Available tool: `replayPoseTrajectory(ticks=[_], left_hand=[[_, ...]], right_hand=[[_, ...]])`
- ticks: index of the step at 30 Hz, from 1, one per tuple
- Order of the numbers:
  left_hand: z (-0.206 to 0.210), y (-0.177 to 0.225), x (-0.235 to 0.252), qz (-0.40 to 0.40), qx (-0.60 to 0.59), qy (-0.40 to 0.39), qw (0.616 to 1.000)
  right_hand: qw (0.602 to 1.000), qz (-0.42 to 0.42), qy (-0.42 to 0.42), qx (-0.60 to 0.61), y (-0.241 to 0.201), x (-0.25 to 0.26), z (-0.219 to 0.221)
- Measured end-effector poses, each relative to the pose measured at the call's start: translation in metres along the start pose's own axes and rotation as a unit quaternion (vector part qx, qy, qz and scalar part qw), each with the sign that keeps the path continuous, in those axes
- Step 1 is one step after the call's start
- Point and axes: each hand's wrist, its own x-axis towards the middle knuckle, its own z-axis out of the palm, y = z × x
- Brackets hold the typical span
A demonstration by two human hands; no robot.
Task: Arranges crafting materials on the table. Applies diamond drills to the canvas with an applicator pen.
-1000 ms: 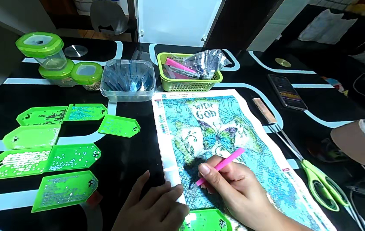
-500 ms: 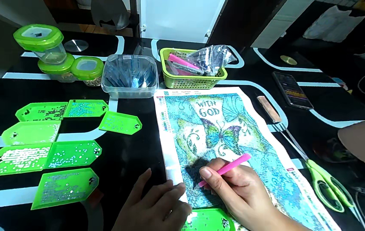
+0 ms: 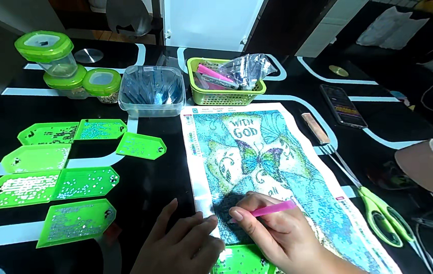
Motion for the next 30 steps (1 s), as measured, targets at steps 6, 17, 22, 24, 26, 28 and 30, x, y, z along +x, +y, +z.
replayPoseTrajectory(ticks=[6, 17, 22, 24, 26, 28, 30], left_hand=[[-0.002, -0.001, 0.0, 0.004, -0.001, -0.007, 1.0], [-0.002, 0.0, 0.0, -0.003, -0.008, -0.006, 1.0], [-0.002, 0.0, 0.0, 0.0, -0.008, -0.003, 1.0], [-0.002, 0.0, 0.0, -0.002, -0.009, -0.003, 1.0], [-0.001, 0.0, 0.0, -0.002, -0.007, -0.002, 1.0], [-0.001, 0.0, -0.001, -0.001, -0.007, -0.001, 1.0], [-0.001, 0.0, 0.0, -0.001, -0.007, -0.001, 1.0]], right_hand=[[0.991, 0.081, -0.014, 0.102, -0.008, -0.009, -0.021], [0.994, 0.058, 0.001, 0.09, -0.017, -0.031, -0.011], [0.994, 0.06, -0.007, 0.09, -0.016, -0.03, -0.011], [0.993, 0.062, -0.005, 0.098, -0.014, -0.029, -0.012], [0.992, 0.07, -0.004, 0.109, -0.014, -0.028, -0.014], [0.991, 0.072, -0.007, 0.115, -0.014, -0.028, -0.014], [0.992, 0.068, -0.01, 0.107, -0.013, -0.029, -0.013]])
